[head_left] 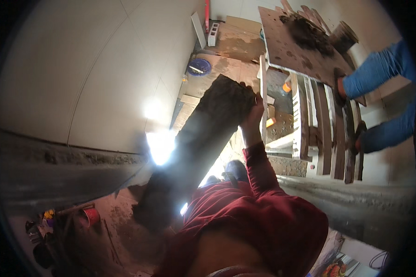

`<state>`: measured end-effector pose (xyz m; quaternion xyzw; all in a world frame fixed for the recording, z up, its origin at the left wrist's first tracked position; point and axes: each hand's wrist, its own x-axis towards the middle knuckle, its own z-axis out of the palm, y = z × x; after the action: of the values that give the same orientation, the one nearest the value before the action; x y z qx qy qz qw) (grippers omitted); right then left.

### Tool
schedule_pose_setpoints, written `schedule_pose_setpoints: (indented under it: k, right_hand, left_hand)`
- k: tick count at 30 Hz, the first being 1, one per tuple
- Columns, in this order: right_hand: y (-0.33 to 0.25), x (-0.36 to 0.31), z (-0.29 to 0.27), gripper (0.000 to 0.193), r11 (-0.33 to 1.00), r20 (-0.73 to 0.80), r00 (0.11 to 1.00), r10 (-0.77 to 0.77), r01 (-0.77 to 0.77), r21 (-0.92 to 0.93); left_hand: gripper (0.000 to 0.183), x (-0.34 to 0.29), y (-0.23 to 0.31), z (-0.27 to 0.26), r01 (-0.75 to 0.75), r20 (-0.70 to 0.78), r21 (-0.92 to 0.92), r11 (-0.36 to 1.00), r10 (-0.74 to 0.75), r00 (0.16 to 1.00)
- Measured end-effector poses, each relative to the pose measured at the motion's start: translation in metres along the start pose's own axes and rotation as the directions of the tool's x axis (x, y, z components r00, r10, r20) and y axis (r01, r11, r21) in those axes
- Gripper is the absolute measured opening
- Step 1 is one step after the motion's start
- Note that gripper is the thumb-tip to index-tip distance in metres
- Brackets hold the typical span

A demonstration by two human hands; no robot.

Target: The person scoops adhesive from a bucket and spreads it onto a rectangular tile using a trowel. They create ridges in the adhesive and then lift the tile to show the prepared surface.

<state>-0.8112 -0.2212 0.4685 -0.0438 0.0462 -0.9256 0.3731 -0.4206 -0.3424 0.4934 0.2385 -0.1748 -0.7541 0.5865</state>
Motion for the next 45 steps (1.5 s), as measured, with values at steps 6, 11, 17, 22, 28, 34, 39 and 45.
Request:
schedule_pose_setpoints:
  k: [6, 11, 17, 22, 28, 34, 39, 45]
  right_hand:
    - [0.001, 0.164, -0.002, 0.058, 0.996, -0.002, 0.997, 0.083, -0.083, 0.033]
    - [-0.001, 0.315, -0.024, 0.059, 0.985, 0.155, 0.979, 0.134, -0.148, 0.084]
    - [0.002, 0.536, -0.031, 0.063, 0.975, 0.258, 0.959, 0.114, -0.159, 0.158]
    - [-0.042, 0.643, 0.023, 0.064, 0.984, 0.175, 0.981, -0.079, 0.048, 0.174]
    - [-0.125, 0.765, 0.032, 0.065, 0.929, 0.153, 0.928, -0.34, 0.307, 0.206]
    - [-0.215, 0.837, 0.022, 0.064, 0.79, 0.175, 0.771, -0.612, 0.583, 0.191]
    - [-0.275, 0.89, 0.001, 0.065, 0.571, 0.113, 0.563, -0.819, 0.819, 0.059]
    - [-0.348, 0.942, -0.026, 0.061, 0.347, 0.151, 0.337, -0.929, 0.937, 0.045]
  left_hand:
    - [0.059, 0.06, -0.04, 0.05, -0.161, -0.073, 0.038, 0.986, 0.163, 0.984]
    - [0.06, 0.136, -0.098, 0.094, -0.288, -0.116, 0.097, 0.953, 0.298, 0.947]
    - [0.062, 0.268, -0.171, 0.172, -0.394, -0.079, 0.243, 0.886, 0.423, 0.903]
    - [0.063, 0.359, -0.224, 0.245, -0.43, -0.086, 0.324, 0.843, 0.479, 0.874]
    - [0.065, 0.48, -0.312, 0.343, -0.393, -0.027, 0.302, 0.869, 0.42, 0.907]
    - [0.056, 0.646, -0.411, 0.381, -0.847, 0.8, 0.373, 0.379, 0.331, 0.5]
    - [0.063, 0.724, -0.501, 0.461, -0.343, 0.679, 0.342, 0.875, 0.022, 0.734]
    - [0.065, 0.781, -0.607, 0.525, -0.744, 0.904, 0.336, 0.578, 0.025, 0.428]
